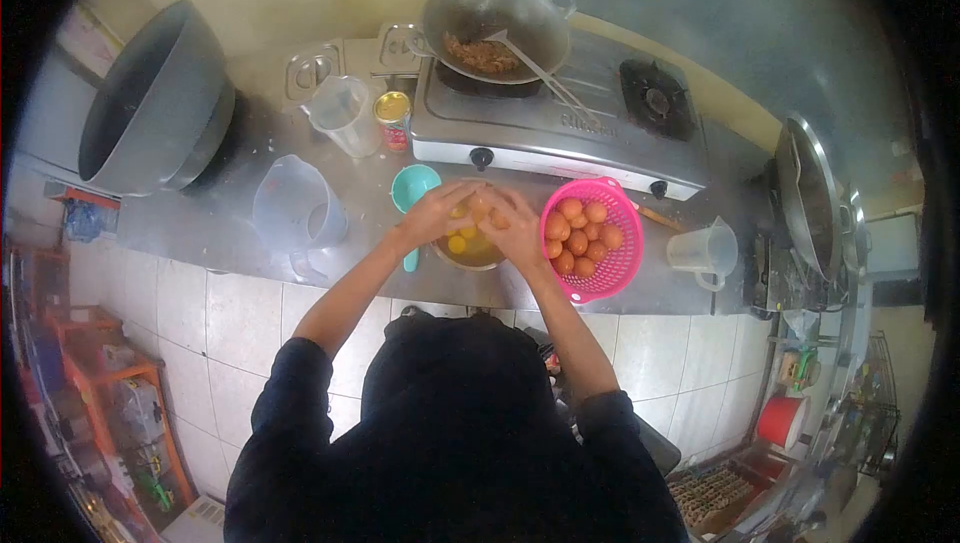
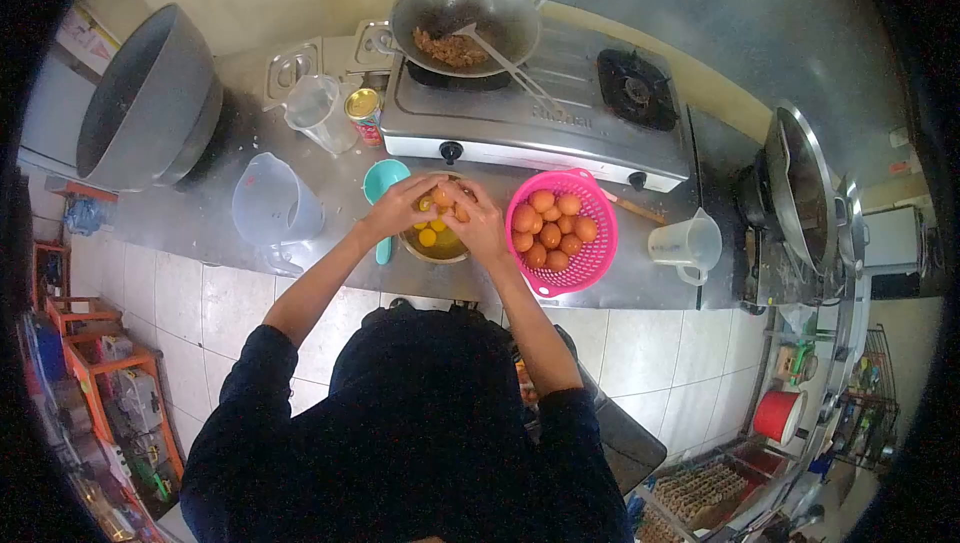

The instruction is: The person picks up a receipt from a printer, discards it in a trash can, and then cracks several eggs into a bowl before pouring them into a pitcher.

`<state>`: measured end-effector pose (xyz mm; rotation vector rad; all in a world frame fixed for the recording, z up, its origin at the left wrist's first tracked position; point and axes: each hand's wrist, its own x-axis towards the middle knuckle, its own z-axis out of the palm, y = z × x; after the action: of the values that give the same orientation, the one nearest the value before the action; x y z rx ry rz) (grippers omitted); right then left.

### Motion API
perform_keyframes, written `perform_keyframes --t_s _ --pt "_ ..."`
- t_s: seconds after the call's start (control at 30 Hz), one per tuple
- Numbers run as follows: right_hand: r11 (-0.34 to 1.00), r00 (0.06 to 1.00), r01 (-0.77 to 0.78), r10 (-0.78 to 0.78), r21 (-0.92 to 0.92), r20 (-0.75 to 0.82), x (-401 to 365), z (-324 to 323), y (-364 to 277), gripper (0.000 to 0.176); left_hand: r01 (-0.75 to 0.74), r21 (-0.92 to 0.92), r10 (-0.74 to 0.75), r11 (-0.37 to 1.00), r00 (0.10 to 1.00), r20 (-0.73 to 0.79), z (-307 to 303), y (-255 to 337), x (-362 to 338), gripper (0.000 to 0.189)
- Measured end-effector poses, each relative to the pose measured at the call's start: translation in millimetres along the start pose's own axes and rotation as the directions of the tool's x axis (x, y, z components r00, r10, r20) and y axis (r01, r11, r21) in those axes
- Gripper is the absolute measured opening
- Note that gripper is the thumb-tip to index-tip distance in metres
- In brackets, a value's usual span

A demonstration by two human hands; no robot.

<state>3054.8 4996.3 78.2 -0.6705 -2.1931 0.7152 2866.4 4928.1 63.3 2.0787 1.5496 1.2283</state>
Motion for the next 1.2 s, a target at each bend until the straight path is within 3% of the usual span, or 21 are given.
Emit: perform_keyframes --t_s 0.2,0.4,0.7,0.83,0.87,0.9,0.93,0.97,1.0,1.03,1.07,1.13,1.2 --pt "1.0 0.999 0.014 -0.013 0.015 -0.04 7.4 1.1 -3.5 0.048 0.022 -0.032 -0.023 0.999 0.999 -0.044 -4.5 1.0 5.5 0.055" --pt "1.0 0.999 0.004 -0.003 0.026 -0.052 22.9 -2.0 -6.2 0.048 -0.051 -0.015 0.05 0.999 0.996 -0.074 -17.7 -0.4 25.1 0.054" --pt "1.0 0.997 0.008 -0.008 -0.005 -0.079 2.7 -13.2 -8.0 0.048 -0.002 -0.028 0.003 1.0 0.999 0.034 -7.0 10.0 21.7 0.054" --pt "0.999 0.998 -0.046 0.046 0.018 -0.035 -20.1 -13.3 -3.3 0.049 -0.05 -0.097 0.055 0.994 0.997 0.046 8.9 10.0 9.3 0.05" --pt "0.997 0.998 -0.055 0.054 -0.06 -0.018 -31.0 -18.4 -0.1 0.049 -0.046 -0.104 0.054 0.993 0.995 0.079 12.6 7.2 4.4 0.048" --pt "0.994 0.999 -0.033 0.034 -0.102 0.013 -39.9 -20.0 2.6 0.048 -0.055 -0.249 0.088 0.967 0.989 0.12 16.6 14.4 3.8 0.043" --pt "0.983 0.986 -0.134 0.144 -0.125 0.079 -53.5 -22.4 2.9 0.044 -0.104 -0.314 0.17 0.944 0.967 0.19 22.1 20.9 8.6 0.038" --pt "0.988 0.976 -0.154 0.151 0.011 0.157 -56.6 -25.5 1.0 0.039 -0.036 -0.429 0.146 0.902 0.963 0.226 46.9 6.9 -1.4 0.033" --pt "0.959 0.962 -0.212 0.171 0.189 0.212 -51.7 -25.7 -6.2 0.038 0.1 -0.385 0.003 0.918 0.966 0.257 40.7 24.3 -3.4 0.033" --pt "0.998 0.98 -0.059 0.056 0.009 0.189 -64.4 -14.5 30.7 0.039 -0.256 -0.566 0.303 0.784 0.953 -0.011 58.9 -3.5 -4.3 0.038" --pt "1.0 0.988 -0.017 0.016 0.005 0.157 -49.5 -21.3 -1.8 0.04 -0.233 -0.355 0.228 0.905 0.972 -0.057 50.6 0.1 -9.1 0.038" --pt "0.958 0.986 -0.02 0.065 -0.285 0.151 -52.2 -12.3 6.9 0.038 -0.283 -0.29 0.291 0.914 0.957 -0.015 49.9 -3.4 -11.3 0.037" --pt "0.974 0.982 0.069 -0.029 -0.217 0.184 -39.1 1.7 9.4 0.039 -0.175 -0.155 0.183 0.972 0.982 0.037 50.3 -7.2 -19.7 0.042"
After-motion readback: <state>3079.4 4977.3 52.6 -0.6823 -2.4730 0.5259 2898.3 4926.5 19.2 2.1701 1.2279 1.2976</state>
